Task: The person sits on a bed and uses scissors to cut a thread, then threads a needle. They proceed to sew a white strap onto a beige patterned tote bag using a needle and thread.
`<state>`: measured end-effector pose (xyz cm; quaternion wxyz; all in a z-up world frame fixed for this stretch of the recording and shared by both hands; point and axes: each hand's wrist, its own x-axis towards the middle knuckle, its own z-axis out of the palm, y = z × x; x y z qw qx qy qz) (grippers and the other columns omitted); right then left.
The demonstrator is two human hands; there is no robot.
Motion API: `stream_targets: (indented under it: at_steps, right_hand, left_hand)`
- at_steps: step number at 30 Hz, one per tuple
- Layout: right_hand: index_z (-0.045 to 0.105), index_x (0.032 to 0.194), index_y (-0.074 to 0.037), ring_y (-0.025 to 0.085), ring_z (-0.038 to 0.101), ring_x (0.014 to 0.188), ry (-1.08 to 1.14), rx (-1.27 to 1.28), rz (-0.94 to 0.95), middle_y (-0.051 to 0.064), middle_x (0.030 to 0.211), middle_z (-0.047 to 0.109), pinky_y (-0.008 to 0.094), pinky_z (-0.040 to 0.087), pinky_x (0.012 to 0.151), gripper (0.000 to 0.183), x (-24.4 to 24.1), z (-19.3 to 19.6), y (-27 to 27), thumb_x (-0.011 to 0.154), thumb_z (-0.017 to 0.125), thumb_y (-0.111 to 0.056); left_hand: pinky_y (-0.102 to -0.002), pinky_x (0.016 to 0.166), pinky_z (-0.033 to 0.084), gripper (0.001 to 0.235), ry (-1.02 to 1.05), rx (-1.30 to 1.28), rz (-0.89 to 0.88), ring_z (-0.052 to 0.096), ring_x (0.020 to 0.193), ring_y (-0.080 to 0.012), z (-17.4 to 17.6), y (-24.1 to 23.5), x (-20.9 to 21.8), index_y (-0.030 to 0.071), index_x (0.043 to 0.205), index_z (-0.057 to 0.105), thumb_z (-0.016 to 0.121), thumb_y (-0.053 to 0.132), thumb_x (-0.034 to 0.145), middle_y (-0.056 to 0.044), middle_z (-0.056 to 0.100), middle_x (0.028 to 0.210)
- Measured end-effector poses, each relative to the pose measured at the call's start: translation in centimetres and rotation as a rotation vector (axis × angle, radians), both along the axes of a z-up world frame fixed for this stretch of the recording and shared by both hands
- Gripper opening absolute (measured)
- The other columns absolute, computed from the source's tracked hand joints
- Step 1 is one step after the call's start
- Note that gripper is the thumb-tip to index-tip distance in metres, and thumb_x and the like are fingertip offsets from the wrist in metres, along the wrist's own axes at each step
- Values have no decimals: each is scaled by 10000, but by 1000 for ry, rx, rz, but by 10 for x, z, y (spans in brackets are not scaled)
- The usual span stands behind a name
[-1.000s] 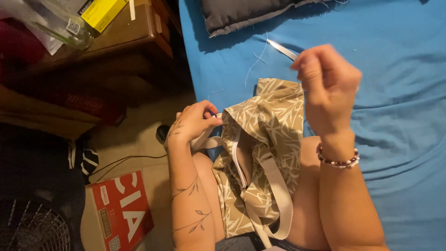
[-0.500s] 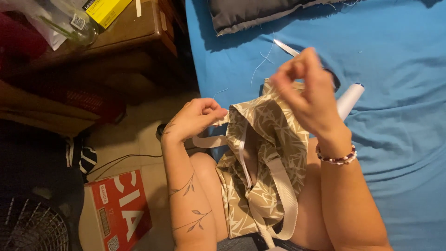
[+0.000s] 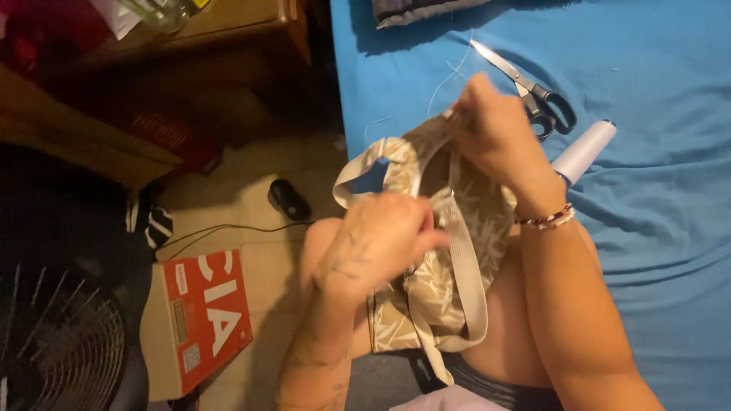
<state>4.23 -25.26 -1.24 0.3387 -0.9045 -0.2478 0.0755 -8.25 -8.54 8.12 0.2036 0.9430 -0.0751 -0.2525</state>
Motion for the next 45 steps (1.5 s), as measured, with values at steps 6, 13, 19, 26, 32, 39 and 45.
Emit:
stream_targets:
  at_steps: [6, 13, 19, 26, 32, 39, 45]
  right_hand:
    - [311, 881, -117, 159, 599, 785, 42, 300, -270, 71, 931, 669, 308, 475, 673, 427, -6, 24, -7, 872, 719, 8]
    - [460, 1050, -11, 328, 490, 888, -206, 85, 65, 167, 1023, 533, 421, 399, 752, 346, -52, 51, -11, 889, 762, -58]
    - [419, 1002, -44, 373, 568, 909, 85, 154, 446, 198, 961, 615, 504, 431, 824, 353, -94, 110, -3, 902, 732, -175]
    - [364, 951, -107, 188, 668, 827, 477, 320, 740, 50, 855, 684, 361, 532, 828, 699, -90, 101, -10, 643, 980, -228]
    - [352, 873, -134, 108, 579, 678, 453, 427, 597, 11, 705, 663, 281, 425, 699, 474, -87, 113, -28, 830, 814, -36]
    - [350, 836, -125, 157, 585, 702, 285, 488, 474, 61, 761, 699, 276, 454, 740, 509, -87, 115, -37, 776, 847, -30]
    - [460, 982, -40, 306, 737, 785, 282, 110, 416, 161, 848, 761, 407, 548, 730, 294, -86, 99, -10, 898, 721, -146]
  left_hand:
    - [-413, 828, 486, 377, 192, -55, 42, 640, 973, -255, -47, -8, -73, 139, 982, 671, 720, 488, 849, -17, 617, 1104]
    - [-292, 788, 492, 160, -34, -632, 192, 628, 833, -138, -55, 2, -94, 139, 885, 570, 719, 92, 854, 1, 611, 919]
    - [-258, 799, 571, 202, -25, -999, 443, 706, 877, -119, -72, -7, -111, 99, 868, 622, 790, 22, 786, -4, 700, 881]
    - [-240, 653, 598, 429, -620, -1165, 585, 742, 762, -195, -10, -9, -105, 66, 642, 457, 862, -39, 740, -92, 633, 835]
    - [-175, 675, 578, 358, -624, -1023, 890, 698, 743, -80, -23, -5, -101, 93, 771, 551, 905, 148, 754, -8, 670, 838]
    - [-448, 904, 568, 499, 249, -272, 814, 731, 980, -316, -26, -6, -135, 165, 989, 771, 513, 588, 930, -118, 769, 884]
    - [-471, 888, 562, 409, 280, -503, 783, 731, 957, -339, -88, -24, -136, -5, 1072, 756, 517, 289, 916, -248, 737, 991]
